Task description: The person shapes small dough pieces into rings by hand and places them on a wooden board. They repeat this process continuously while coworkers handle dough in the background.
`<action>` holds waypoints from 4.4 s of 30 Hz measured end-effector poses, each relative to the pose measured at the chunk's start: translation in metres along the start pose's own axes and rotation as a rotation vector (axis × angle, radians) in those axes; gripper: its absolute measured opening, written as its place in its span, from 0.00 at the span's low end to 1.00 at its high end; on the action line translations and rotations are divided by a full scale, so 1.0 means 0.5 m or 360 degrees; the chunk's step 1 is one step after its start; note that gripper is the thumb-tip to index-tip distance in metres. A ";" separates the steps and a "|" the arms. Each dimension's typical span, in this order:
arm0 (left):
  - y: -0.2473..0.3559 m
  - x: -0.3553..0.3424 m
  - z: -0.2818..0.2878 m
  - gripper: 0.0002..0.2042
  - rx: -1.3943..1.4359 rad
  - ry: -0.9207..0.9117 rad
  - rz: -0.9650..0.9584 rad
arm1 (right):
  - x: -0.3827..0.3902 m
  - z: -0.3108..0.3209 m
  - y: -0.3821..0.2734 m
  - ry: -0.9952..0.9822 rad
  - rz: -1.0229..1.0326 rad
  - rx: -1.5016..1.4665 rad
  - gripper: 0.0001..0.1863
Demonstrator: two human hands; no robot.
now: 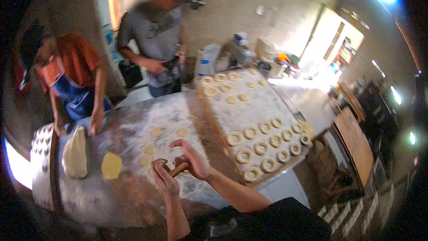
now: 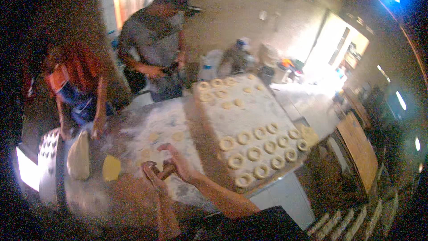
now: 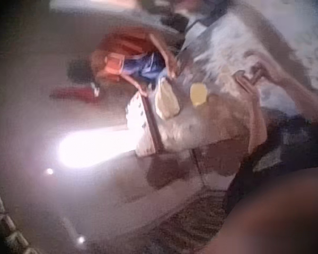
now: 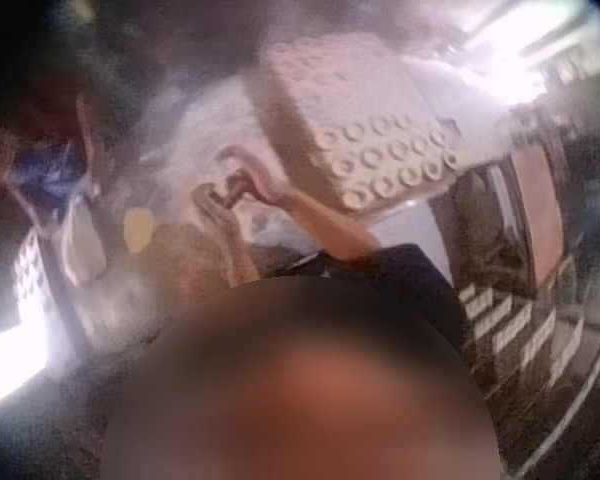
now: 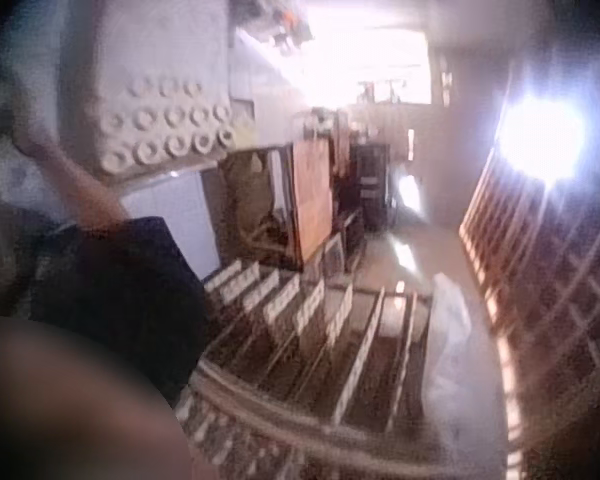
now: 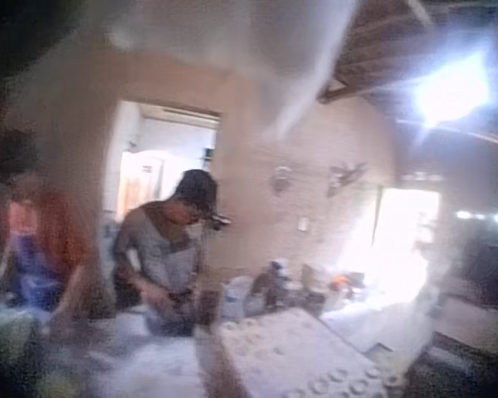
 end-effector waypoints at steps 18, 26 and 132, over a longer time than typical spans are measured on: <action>-0.019 0.100 -0.830 0.09 -0.0670 -0.0995 -0.0456 | 0.400 0.610 -0.330 0.0859 0.0423 -0.0370 0.12; -0.060 0.115 -1.053 0.07 -0.0514 -0.1177 -0.0273 | 0.503 0.818 -0.427 0.1126 0.0571 -0.0161 0.20; -0.235 -0.211 -0.566 0.25 -0.1778 -0.0593 0.0241 | -0.012 0.712 -0.099 0.0738 -0.0582 0.1532 0.47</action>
Point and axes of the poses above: each hand's wrist, its own x-axis away from the middle knuckle, its own z-axis out of the back of the hand, y = z × x, the point moved 9 cm from there along -x, towards the middle knuckle, and after that the axes turned 3 degrees about -y, right-handed, at the moved point
